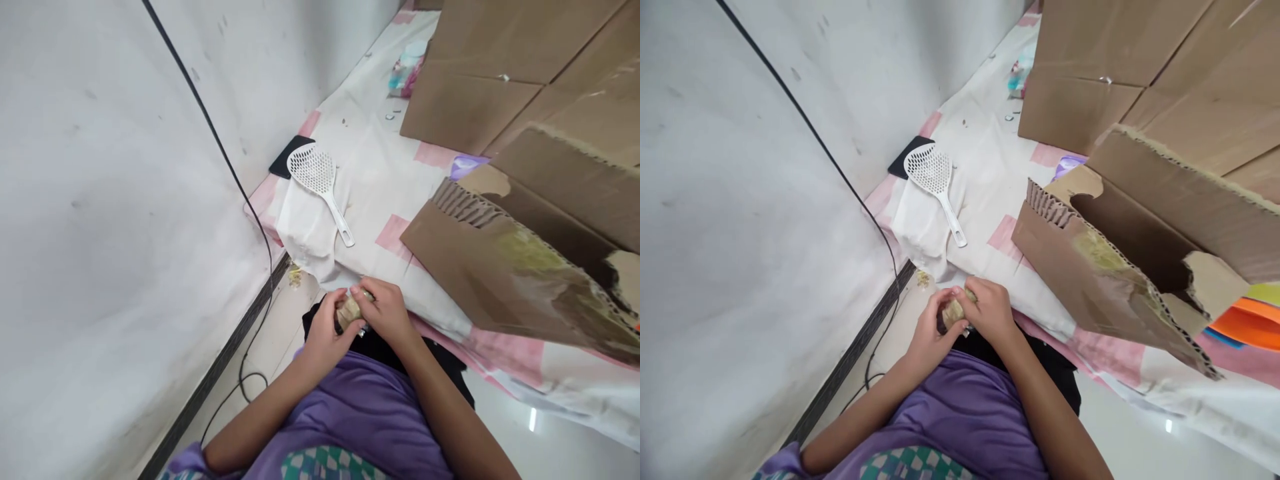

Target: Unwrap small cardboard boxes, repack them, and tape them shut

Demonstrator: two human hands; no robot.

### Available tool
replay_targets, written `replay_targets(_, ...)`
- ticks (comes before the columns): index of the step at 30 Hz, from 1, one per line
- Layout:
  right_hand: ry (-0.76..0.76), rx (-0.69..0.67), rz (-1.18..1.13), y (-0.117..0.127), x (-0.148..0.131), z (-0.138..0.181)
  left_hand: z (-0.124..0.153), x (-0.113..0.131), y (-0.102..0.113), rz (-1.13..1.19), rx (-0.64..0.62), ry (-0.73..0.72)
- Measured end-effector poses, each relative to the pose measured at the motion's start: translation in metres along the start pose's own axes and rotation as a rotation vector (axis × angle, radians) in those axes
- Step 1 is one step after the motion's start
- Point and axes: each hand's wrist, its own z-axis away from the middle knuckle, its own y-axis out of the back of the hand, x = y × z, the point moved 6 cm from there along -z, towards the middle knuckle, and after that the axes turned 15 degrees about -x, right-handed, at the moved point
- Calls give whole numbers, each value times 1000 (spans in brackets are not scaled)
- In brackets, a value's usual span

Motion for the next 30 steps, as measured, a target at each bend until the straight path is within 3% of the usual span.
replay_targets(4,-111,33,-35,-6,3,3,-1,9,-1,-460,-138,-87)
replay_targets(7,-175,-22,-65,-13,2,3,0,-2,0,-517,-195,-34)
replay_targets(10,-147,-128,-31,-16,-6,1,2,-12,10,-318,-200,41)
replay_targets(14,22,-337,-58,-24,-15,-1,9,-11,19,11,-340,100)
replay_targets(17,44,-385,-123,-32,-4,-2,15,-8,15,157,-483,74)
replay_targets(19,38,-397,-161,-42,7,-4,18,-12,10,298,-502,53)
replay_targets(24,-89,-484,-303,-65,36,-12,14,-56,8,445,-325,108)
replay_targets(27,-172,-493,-565,-59,51,2,1,-111,30,365,-74,246)
replay_targets(30,-320,-438,-703,-40,68,46,-14,-181,62,342,131,435)
